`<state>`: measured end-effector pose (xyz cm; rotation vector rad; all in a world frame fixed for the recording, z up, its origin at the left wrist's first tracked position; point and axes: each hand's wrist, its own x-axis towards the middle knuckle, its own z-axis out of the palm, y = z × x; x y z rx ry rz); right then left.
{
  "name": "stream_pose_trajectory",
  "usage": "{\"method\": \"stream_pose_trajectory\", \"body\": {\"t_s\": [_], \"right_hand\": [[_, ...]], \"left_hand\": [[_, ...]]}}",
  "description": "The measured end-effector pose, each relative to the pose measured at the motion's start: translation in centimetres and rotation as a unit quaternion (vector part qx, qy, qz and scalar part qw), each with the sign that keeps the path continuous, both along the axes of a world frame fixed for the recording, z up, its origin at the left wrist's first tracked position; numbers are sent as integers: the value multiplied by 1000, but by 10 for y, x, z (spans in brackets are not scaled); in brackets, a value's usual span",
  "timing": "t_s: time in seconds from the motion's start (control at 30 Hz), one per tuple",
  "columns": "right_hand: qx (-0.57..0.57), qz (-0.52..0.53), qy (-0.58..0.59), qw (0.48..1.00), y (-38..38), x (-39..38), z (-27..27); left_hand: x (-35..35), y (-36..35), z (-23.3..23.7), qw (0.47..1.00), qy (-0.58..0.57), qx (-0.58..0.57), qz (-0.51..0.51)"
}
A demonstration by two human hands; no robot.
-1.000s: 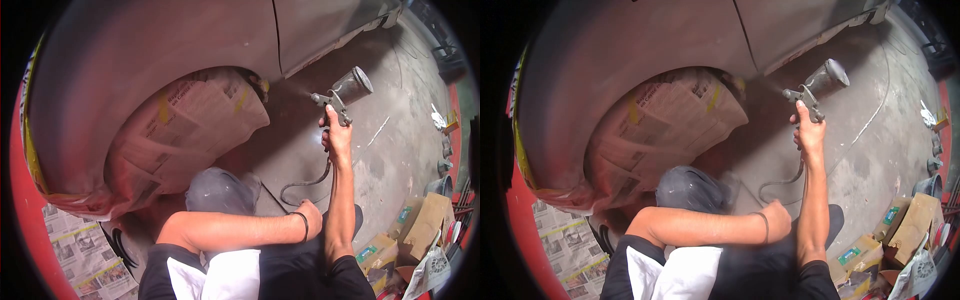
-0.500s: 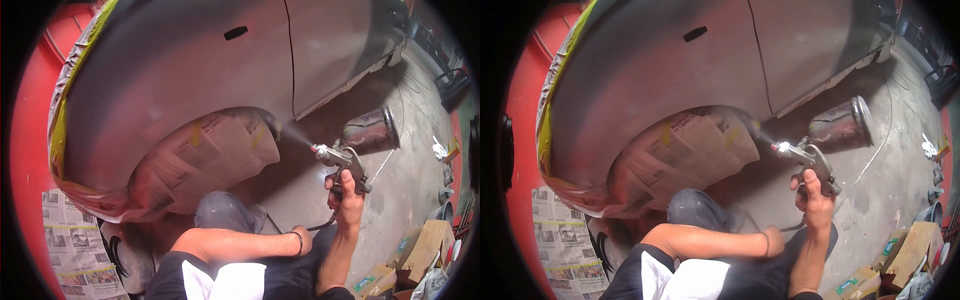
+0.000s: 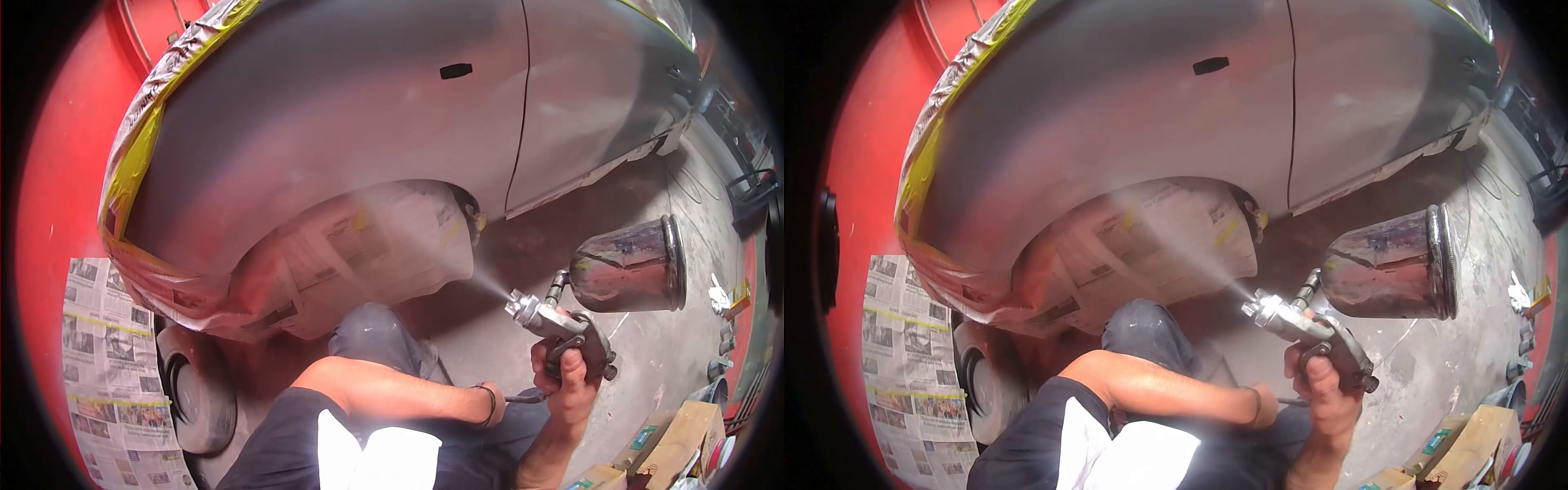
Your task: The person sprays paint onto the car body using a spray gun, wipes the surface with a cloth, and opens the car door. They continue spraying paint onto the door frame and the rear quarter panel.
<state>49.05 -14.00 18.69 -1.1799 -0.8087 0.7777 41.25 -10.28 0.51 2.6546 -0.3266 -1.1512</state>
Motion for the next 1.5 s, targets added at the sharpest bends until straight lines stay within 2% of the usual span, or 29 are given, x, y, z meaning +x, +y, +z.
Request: {"method": "stream_pose_trajectory", "body": {"t_s": [0.03, 0.17, 0.27, 0.33, 0.4, 0.5, 0.53, 0.6, 0.7, 0.73, 0.83, 0.93, 1.0, 1.03, 1.1, 1.17, 1.2, 1.3, 1.37, 1.43, 1.5], "right_hand": [[-4, -38, -35, 999, 4, -3, -10], [-48, -132, -44, 989, 11, -5, -23], [-58, -186, -47, 980, 20, -5, -44], [-26, -165, -9, 986, 23, -9, -57], [-10, -142, 15, 990, 26, -15, -67], [24, -40, 27, 999, 32, -26, -82], [41, -21, 7, 999, 35, -37, -77], [46, 31, -49, 997, 32, -40, -107], [76, 126, -36, 988, 35, -62, -85], [117, 137, -118, 977, 43, -61, -90], [161, 148, -178, 959, 51, -63, -88], [158, 114, -200, 960, 51, -56, -96], [115, 80, -157, 978, 43, -48, -107], [105, 55, -99, 988, 39, -44, -102], [92, 2, -22, 995, 31, -31, -92], [86, -48, 12, 995, 24, -19, -83], [78, -64, 15, 995, 20, -9, -73], [71, -32, -14, 997, 2, 16, -40], [80, -26, -6, 996, -4, 32, -26], [68, -126, -21, 989, 5, 40, -13], [75, -169, -29, 982, 18, 54, 3]], "left_hand": [[0, 0, 3, 1000, -1, -3, 0], [1, 3, 13, 1000, 7, 2, 10], [5, -8, -13, 999, 20, 9, 23], [15, -21, -47, 998, 66, 20, 14], [16, -31, -56, 997, 78, 23, 10], [10, -30, -59, 997, 55, 52, 8], [6, -34, -75, 996, 53, 74, -1], [0, -37, -84, 996, 65, 62, 18], [-12, -44, -85, 995, 75, 45, 56], [-16, -46, -84, 994, 76, 41, 69], [-21, -48, -79, 989, 78, 28, 120], [-25, -49, -71, 983, 73, 28, 164], [-27, -48, -67, 974, 69, 30, 214], [-26, -48, -65, 969, 64, 38, 234], [-15, -43, -62, 970, 65, 15, 236], [-23, -30, -43, 991, 27, -5, 132], [-22, -28, -29, 994, 18, 29, 101], [-16, -23, 0, 998, 45, 31, 44], [-15, -23, -3, 999, 15, 41, -1], [-11, -25, -6, 998, 16, 60, -18], [-4, -28, -36, 998, 27, 40, -45]]}}
